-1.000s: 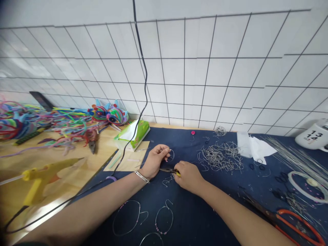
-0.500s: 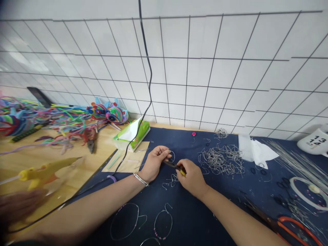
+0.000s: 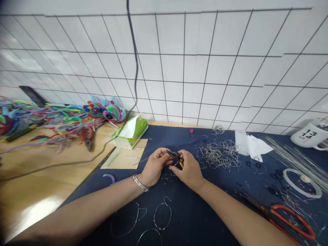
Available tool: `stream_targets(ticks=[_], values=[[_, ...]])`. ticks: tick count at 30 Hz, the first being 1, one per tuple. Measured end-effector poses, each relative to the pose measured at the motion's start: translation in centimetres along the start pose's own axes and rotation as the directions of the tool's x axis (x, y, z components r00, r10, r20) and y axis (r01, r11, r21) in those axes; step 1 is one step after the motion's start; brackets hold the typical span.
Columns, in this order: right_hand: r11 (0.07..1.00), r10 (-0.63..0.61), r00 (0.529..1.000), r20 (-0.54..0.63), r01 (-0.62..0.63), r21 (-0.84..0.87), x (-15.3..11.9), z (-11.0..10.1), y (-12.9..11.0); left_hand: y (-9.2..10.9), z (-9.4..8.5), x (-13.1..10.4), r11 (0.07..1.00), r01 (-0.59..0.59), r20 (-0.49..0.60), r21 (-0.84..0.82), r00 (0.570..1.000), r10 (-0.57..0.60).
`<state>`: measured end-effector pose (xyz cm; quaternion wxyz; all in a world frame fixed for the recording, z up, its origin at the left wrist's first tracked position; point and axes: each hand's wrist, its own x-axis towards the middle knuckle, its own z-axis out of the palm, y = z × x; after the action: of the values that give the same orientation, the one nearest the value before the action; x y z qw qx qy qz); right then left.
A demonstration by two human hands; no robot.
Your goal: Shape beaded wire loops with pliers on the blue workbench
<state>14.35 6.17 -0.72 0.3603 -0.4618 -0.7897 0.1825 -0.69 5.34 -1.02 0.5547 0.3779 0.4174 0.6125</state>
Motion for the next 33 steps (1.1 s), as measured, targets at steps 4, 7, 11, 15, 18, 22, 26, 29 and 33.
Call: stream_targets(ticks=[4,7,11,15,18,22,26,29,33], values=[[1.0,-0.019,0.994,0.111,0.021,-0.02,0.2,-0.6,0.3,0.3,-1.3,1.4,0.998,-0.056,-0.055,0.019,0.997,0.057],[1.0,0.003,0.977,0.214,0.002,-0.022,0.3,-0.9,0.4,0.3,-2.2,2.5,0.995,-0.096,-0.102,0.031,0.99,0.098],[0.999,0.002,0.948,0.319,0.012,-0.041,0.1,-1.0,0.1,0.0,-2.5,3.0,0.992,-0.115,-0.109,0.053,0.987,0.12],[0.995,0.033,0.934,0.356,0.002,-0.098,0.2,-0.7,-0.3,-0.2,-2.3,2.8,0.991,-0.112,-0.078,0.067,0.99,0.117],[0.99,0.061,0.93,0.362,-0.011,-0.138,0.4,-0.3,-0.5,-0.2,-2.2,2.6,0.992,-0.102,-0.058,0.069,0.993,0.106],[0.986,0.081,0.926,0.368,-0.022,-0.163,0.5,0.2,-0.7,-0.1,-2.1,2.6,0.994,-0.084,-0.038,0.069,0.995,0.087],[0.99,0.078,0.927,0.366,-0.028,-0.139,0.3,0.1,-0.6,-0.1,-2.2,2.5,0.994,-0.074,-0.012,0.076,0.997,0.075],[0.995,0.066,0.937,0.344,-0.034,-0.098,0.0,-0.1,-0.5,0.0,-2.2,2.4,0.993,-0.074,0.023,0.087,0.997,0.073],[0.998,0.069,0.95,0.304,-0.064,-0.028,-0.2,-0.4,-0.1,0.3,-2.1,2.3,0.991,-0.08,0.08,0.109,0.994,0.071]])
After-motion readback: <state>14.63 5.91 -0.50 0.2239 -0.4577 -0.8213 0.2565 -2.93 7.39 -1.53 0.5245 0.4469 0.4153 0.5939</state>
